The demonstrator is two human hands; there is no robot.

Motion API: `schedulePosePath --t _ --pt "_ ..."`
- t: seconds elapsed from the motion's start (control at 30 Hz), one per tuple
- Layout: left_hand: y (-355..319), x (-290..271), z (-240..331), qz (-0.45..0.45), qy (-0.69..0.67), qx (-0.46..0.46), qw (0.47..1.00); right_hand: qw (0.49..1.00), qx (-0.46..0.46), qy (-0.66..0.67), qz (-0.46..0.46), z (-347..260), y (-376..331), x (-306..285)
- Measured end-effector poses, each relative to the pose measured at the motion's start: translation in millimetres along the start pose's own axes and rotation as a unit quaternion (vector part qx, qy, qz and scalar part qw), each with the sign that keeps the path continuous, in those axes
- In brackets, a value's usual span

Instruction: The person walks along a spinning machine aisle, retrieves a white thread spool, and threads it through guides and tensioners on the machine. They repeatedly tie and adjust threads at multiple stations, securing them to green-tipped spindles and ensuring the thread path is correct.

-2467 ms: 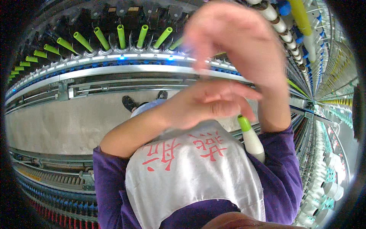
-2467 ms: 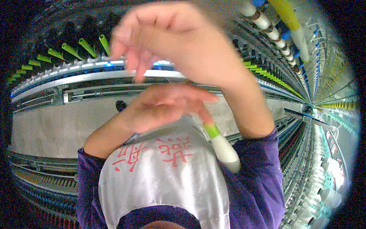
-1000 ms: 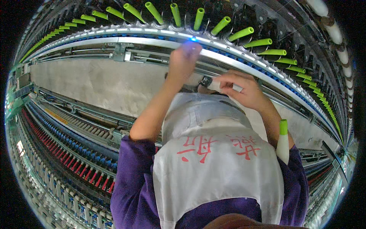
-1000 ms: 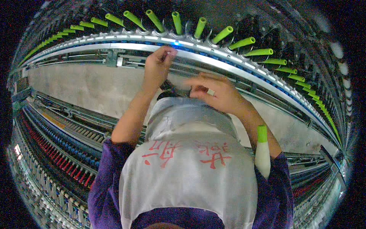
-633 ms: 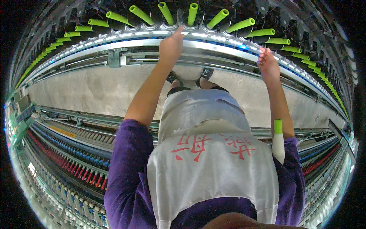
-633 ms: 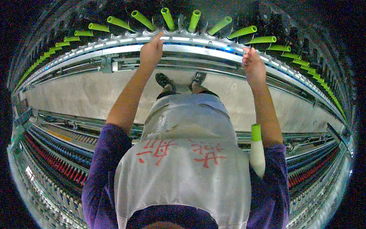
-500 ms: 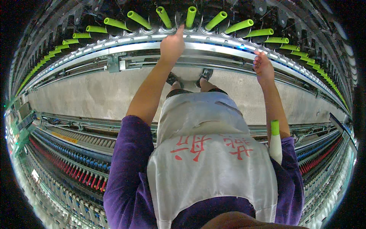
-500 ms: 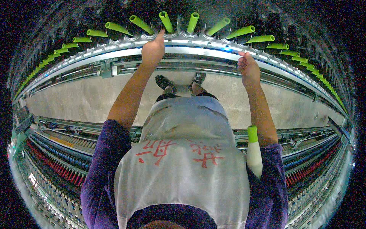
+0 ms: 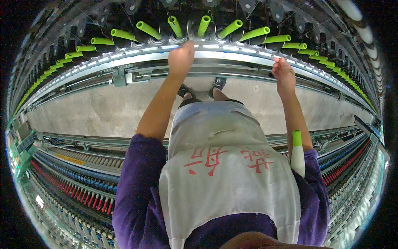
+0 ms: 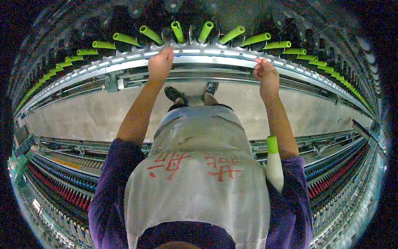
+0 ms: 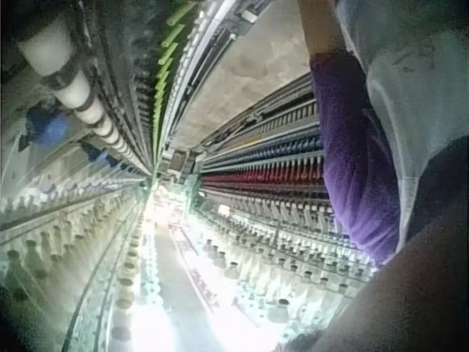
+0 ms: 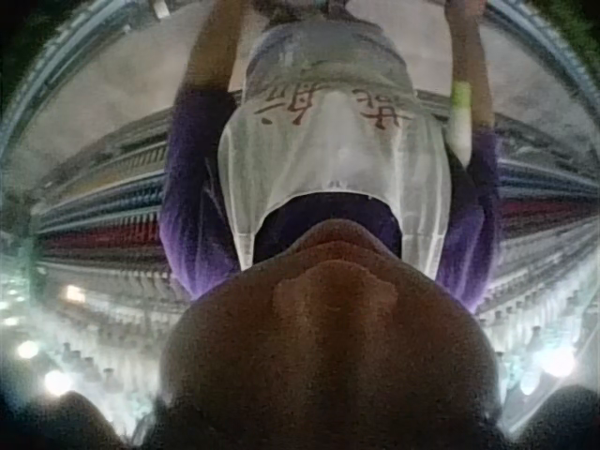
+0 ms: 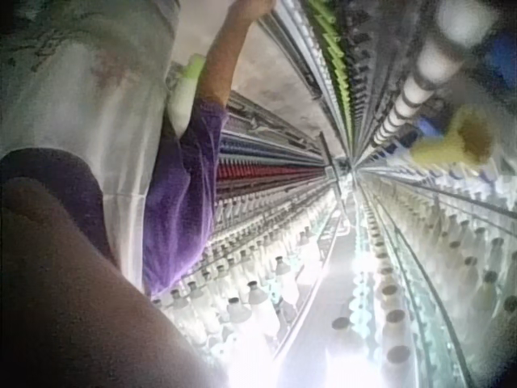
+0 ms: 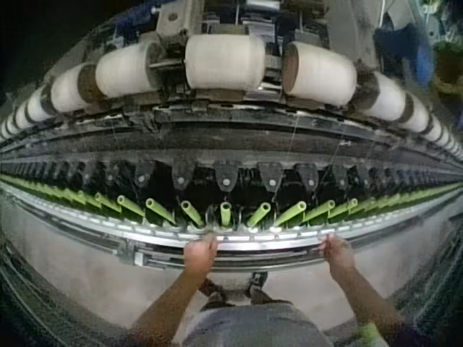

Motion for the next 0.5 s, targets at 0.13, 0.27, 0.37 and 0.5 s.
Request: schedulePosePath --t 0.13,0.27,0.37,0.5 --pt "-17 -20 -4 -0.195 -0.359 -0.264 0.874 0.983 -0.129 -0.1 -0.09 -52 -35 60" --pt "28 -64 24 0.023 -0.529 -0.333 0.78 0.9 -0.224 -0.23 -0.295 -48 -69 159" --pt "59 -68 53 0.072 -0.535 -0.18 0.822 0.798 -0.345 -0.379 -0.318 -56 -80 206" --pt "25 -51 36 0.028 -0.239 0.01 0.971 0.822 -0.306 -0.383 -0.29 -89 -91 193"
Point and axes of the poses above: each hand's wrist, its own y-axis towards the middle knuckle, its own x-axis out of the palm, z = x × y, the point moved 8 cm from there along y, towards the middle knuckle, and after that the axes turned 4 degrees about z, right-handed, at the moved point
